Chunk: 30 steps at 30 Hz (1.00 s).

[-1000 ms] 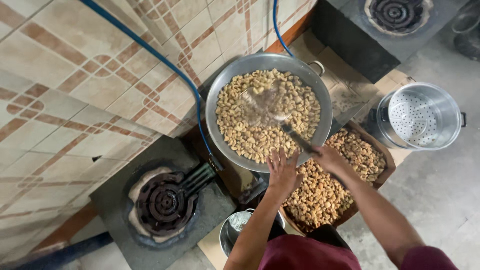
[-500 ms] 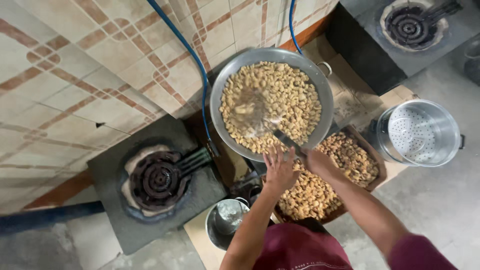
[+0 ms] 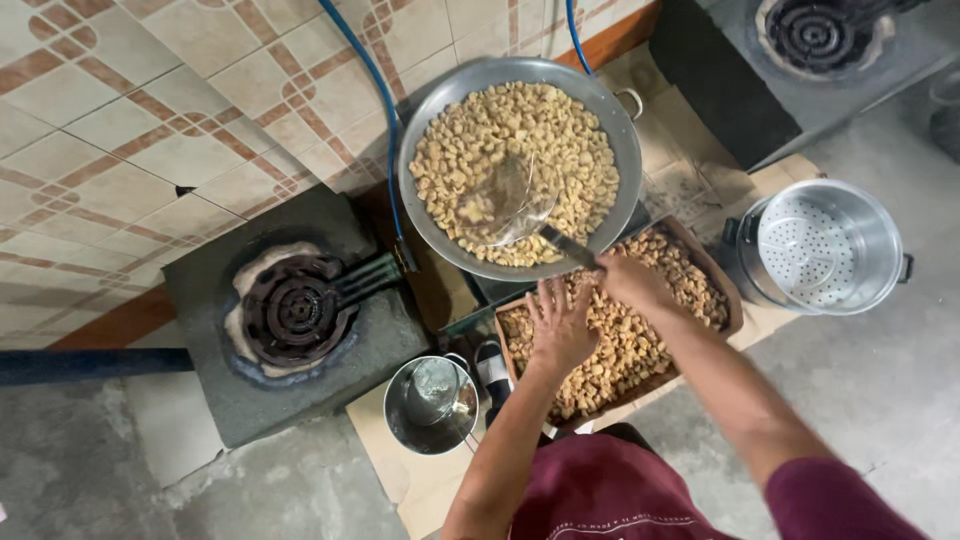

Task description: The person stirs a large quantity of light-colored food pieces in a wok using a metal strainer. The wok is positioned over a gas stove, and the person continuously moves the food to ensure even cooking. A cardboard box filled with similar food pieces is visible next to the stove.

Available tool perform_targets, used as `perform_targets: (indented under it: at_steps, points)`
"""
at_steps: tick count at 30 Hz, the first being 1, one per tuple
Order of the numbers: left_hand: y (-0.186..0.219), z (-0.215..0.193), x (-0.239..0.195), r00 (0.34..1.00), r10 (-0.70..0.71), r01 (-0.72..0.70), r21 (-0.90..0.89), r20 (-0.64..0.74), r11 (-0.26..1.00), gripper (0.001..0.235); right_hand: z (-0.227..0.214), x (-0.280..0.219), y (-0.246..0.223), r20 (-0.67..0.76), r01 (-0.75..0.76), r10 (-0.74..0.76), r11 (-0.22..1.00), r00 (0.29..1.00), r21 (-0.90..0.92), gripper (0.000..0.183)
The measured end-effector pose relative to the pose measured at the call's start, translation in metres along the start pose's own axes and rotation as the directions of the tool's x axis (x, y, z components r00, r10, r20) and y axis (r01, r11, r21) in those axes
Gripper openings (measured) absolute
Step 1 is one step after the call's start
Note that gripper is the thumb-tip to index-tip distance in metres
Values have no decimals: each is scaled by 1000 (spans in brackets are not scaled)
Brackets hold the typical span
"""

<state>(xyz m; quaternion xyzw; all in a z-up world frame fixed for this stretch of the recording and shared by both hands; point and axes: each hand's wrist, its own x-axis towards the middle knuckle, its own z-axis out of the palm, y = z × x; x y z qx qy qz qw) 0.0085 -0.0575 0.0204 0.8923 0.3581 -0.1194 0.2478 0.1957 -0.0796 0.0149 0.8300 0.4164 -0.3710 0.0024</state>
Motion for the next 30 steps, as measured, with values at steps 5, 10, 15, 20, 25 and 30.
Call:
perform_targets:
  at_steps: [5,10,15,20,25,30]
  points:
    - [16,3,-15,999,-24,23,-47,-26,999,90,-7,-10,52,-56,121,-138,962,989,-245,49]
    - [29,3,-16,1000,-20,20,-44,7,999,87,7,-24,75,9,-39,39,999,999,-18,49]
    - [39,-2,-30,999,-20,21,-26,38,999,87,-2,-22,76,-32,-33,29,992,999,-120,44]
    - [40,-16,-26,994,13,-9,-36,110,999,88,24,-19,114,-81,-124,133,987,988,100,43]
    - [39,-25,-16,986,32,-20,-77,161,997,90,70,1,143,-68,-133,167,925,984,356,46]
    - [17,-30,-4,987,54,-46,-58,148,997,90,62,45,114,-110,-143,222,863,969,485,48]
